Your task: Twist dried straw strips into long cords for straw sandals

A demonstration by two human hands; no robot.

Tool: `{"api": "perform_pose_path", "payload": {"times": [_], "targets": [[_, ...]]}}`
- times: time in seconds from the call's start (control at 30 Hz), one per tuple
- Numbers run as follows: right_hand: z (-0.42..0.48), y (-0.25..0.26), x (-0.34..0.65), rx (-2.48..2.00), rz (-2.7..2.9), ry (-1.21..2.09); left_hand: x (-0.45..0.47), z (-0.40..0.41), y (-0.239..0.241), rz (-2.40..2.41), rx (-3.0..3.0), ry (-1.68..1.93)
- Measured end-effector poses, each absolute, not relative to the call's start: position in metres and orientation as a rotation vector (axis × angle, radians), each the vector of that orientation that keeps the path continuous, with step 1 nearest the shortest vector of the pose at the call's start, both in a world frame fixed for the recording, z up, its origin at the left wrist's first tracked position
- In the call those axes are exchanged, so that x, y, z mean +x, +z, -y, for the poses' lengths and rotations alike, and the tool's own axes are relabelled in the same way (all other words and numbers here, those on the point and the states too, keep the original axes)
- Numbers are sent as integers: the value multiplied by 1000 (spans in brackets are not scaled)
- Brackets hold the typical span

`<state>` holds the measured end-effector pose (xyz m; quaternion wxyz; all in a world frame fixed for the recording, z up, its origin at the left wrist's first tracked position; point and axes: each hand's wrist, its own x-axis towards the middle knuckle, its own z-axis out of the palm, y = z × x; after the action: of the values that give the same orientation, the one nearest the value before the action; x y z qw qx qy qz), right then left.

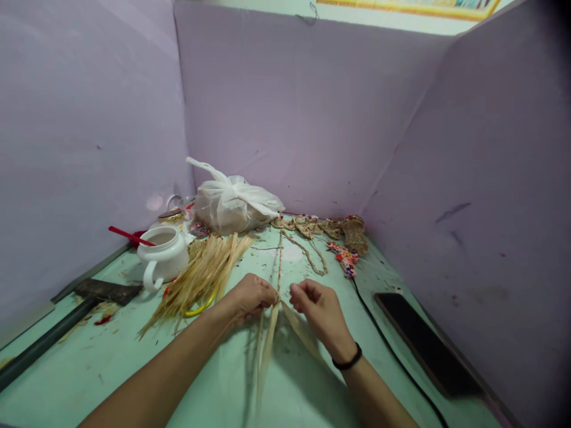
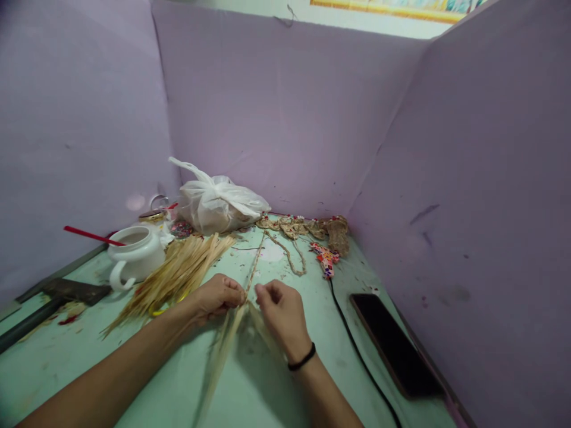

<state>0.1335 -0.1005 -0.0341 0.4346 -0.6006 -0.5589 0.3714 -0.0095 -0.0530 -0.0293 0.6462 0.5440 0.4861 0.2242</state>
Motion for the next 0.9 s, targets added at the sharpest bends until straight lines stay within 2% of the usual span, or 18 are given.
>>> {"api": "perform_pose_path", "payload": {"times": [0.13,0.2,0.37,0.53,0.67,0.9], "targets": [[96,-33,130,-1256,947,1651,-12,50,-36,-1072,1262,475],[96,-35,126,-1228,934,1789,-12,49,-38,-1069,1299,445],[93,-45,121,-1457,1019,1549,-12,48,-36,-1144,1448,379],[90,-53,120,-1496,1061,1426,-13,53,-32,-1358,1855,343],[92,-55,118,-1474,1058,1392,-8,74,-23,-1586,2107,308],[96,-54,114,-1375,942,1421,6,111,-17,-1546,2296,232]]}}
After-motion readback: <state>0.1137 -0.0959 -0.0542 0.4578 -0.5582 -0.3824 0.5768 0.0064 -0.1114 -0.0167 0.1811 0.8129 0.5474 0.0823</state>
